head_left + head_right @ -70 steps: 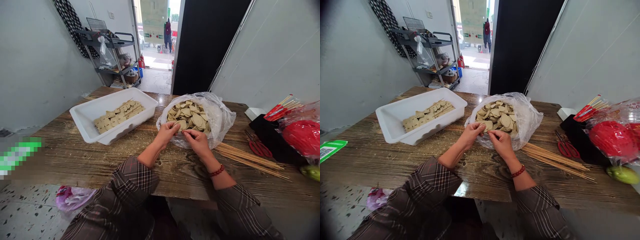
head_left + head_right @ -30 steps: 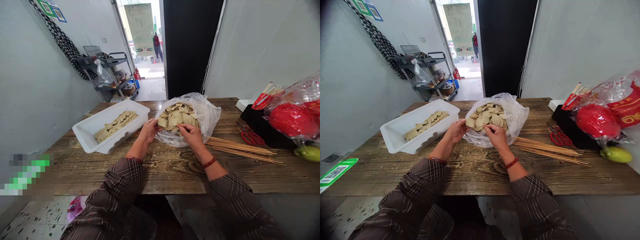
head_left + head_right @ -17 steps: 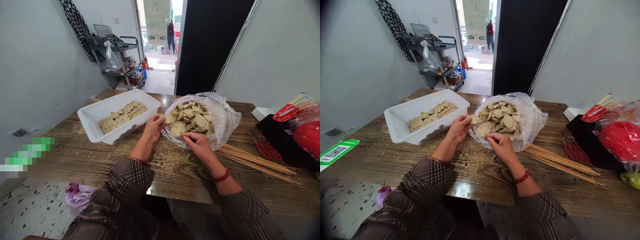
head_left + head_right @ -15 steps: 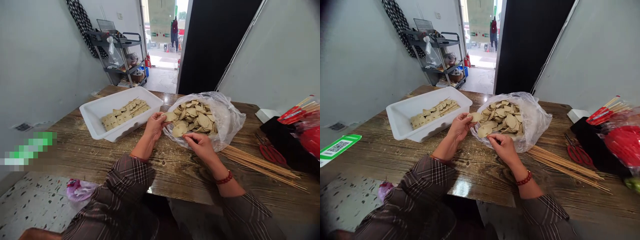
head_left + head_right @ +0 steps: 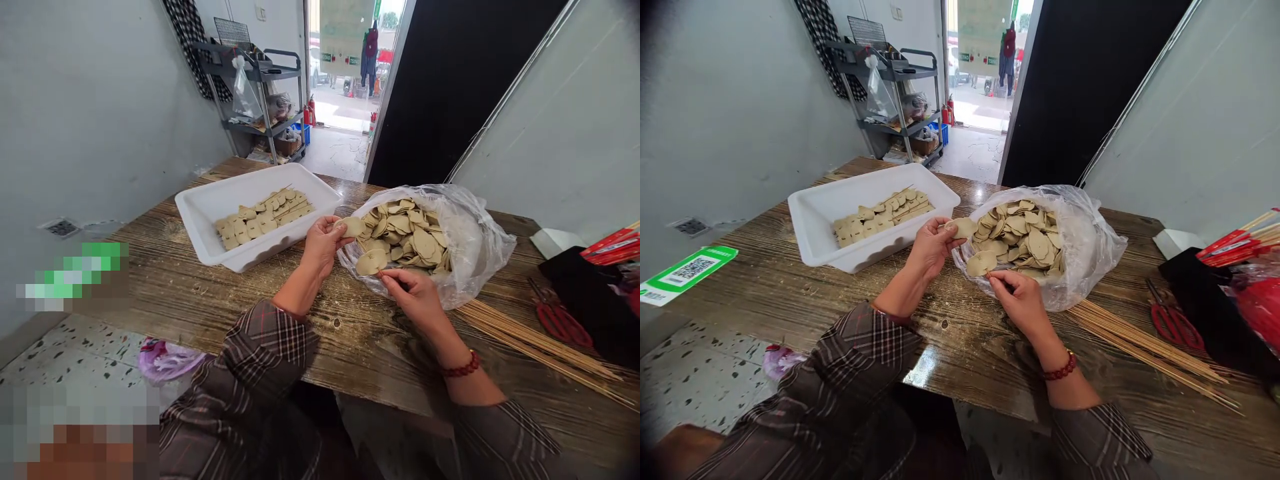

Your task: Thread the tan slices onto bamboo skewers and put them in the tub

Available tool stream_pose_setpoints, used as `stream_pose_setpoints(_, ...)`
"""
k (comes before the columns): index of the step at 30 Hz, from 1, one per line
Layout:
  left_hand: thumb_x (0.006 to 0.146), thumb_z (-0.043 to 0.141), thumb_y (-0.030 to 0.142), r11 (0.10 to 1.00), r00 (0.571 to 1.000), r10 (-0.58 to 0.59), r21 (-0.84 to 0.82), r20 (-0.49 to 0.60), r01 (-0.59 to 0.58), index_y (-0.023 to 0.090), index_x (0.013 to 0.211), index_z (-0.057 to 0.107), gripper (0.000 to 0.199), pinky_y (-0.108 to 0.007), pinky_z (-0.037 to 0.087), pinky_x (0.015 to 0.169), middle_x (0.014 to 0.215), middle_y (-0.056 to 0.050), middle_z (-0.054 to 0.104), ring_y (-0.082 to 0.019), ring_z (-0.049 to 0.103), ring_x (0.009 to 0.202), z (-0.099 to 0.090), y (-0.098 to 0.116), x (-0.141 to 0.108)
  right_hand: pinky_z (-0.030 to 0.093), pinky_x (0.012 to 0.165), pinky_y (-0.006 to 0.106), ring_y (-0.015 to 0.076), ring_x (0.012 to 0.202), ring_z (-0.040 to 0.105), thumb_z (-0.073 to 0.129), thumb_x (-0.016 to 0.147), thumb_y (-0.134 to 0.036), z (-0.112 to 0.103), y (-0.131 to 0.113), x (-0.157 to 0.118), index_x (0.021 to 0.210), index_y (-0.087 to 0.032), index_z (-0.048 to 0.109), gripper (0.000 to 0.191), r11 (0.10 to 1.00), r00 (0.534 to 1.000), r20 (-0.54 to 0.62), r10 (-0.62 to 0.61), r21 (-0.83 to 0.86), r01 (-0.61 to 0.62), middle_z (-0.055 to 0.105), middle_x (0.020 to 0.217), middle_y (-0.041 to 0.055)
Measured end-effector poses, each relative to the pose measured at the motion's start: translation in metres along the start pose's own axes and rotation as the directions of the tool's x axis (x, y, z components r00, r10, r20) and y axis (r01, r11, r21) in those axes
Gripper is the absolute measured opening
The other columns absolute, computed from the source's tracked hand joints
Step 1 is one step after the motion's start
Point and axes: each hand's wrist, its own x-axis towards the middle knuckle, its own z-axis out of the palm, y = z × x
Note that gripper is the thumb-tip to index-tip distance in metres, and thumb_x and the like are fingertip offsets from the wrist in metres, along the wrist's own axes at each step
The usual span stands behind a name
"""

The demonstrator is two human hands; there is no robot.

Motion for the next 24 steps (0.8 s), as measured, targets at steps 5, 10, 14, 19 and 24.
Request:
stream_pose_setpoints(5, 0.070, 0.069, 0.014, 1.000, 1.000, 0.005, 0.002, 0.018, -0.005, 0.016, 0.082, 0.051, 0.022, -0.028, 0.057, 0.067, 0.074, 0.001, 0.062, -0.011, 0.062, 0.067, 0.0009, -0.0022, -0.0004, 0.052, 0.067, 0.031, 0.0216, 0.076, 0.068, 0.058, 0.085, -0.034, 0.0006, 0.0014, 0.0007, 0.091, -0.018, 0.077, 0.026, 1.000, 1.000, 0.000, 0.012, -0.006, -0.012, 0.075, 0.081, 0.0063)
stream_pose_setpoints(10, 0.066, 0.071, 0.015, 1.000, 0.998, 0.012, 0.019, 0.054, -0.013, 0.015, 0.081, 0.053, 0.023, -0.027, 0.057, 0.070, 0.077, 0.001, 0.062, -0.010, 0.061, 0.071, 0.0009, -0.0049, -0.0016, 0.051, 0.067, 0.031, 0.0210, 0.074, 0.068, 0.057, 0.085, -0.033, 0.0012, 0.0027, 0.0013, 0.091, -0.018, 0.077, 0.026, 1.000, 1.000, -0.019, 0.006, -0.013, -0.006, 0.076, 0.083, 0.0065)
stream_pose_setpoints(14, 0.061, 0.075, 0.019, 0.998, 0.997, 0.036, 0.057, 0.061, -0.039, 0.015, 0.078, 0.056, 0.025, -0.026, 0.056, 0.070, 0.077, 0.002, 0.058, -0.009, 0.058, 0.071, 0.0021, -0.0055, -0.0036, 0.051, 0.067, 0.030, 0.0203, 0.072, 0.068, 0.057, 0.086, -0.033, 0.0020, 0.0024, 0.0024, 0.090, -0.018, 0.077, 0.025, 1.000, 1.000, -0.029, -0.008, -0.013, 0.008, 0.076, 0.083, 0.0062)
stream_pose_setpoints(19, 0.058, 0.076, 0.023, 0.995, 0.997, 0.049, 0.086, 0.065, -0.054, 0.015, 0.077, 0.057, 0.028, -0.025, 0.055, 0.067, 0.078, 0.002, 0.057, -0.010, 0.057, 0.073, 0.0025, -0.0056, -0.0047, 0.050, 0.067, 0.030, 0.0203, 0.073, 0.068, 0.057, 0.085, -0.030, 0.0026, 0.0009, 0.0034, 0.087, -0.018, 0.077, 0.024, 0.999, 0.999, -0.031, -0.016, -0.044, 0.015, 0.076, 0.083, 0.0064)
stream_pose_setpoints(24, 0.056, 0.078, 0.026, 0.992, 0.997, 0.040, 0.115, 0.066, -0.047, 0.014, 0.076, 0.058, 0.030, -0.024, 0.055, 0.066, 0.075, 0.003, 0.057, -0.010, 0.058, 0.072, 0.0021, -0.0072, -0.0046, 0.050, 0.067, 0.029, 0.0200, 0.073, 0.068, 0.056, 0.086, -0.029, 0.0028, 0.0003, 0.0036, 0.087, -0.018, 0.077, 0.023, 0.996, 0.998, -0.049, -0.039, -0.080, 0.035, 0.077, 0.084, 0.0063)
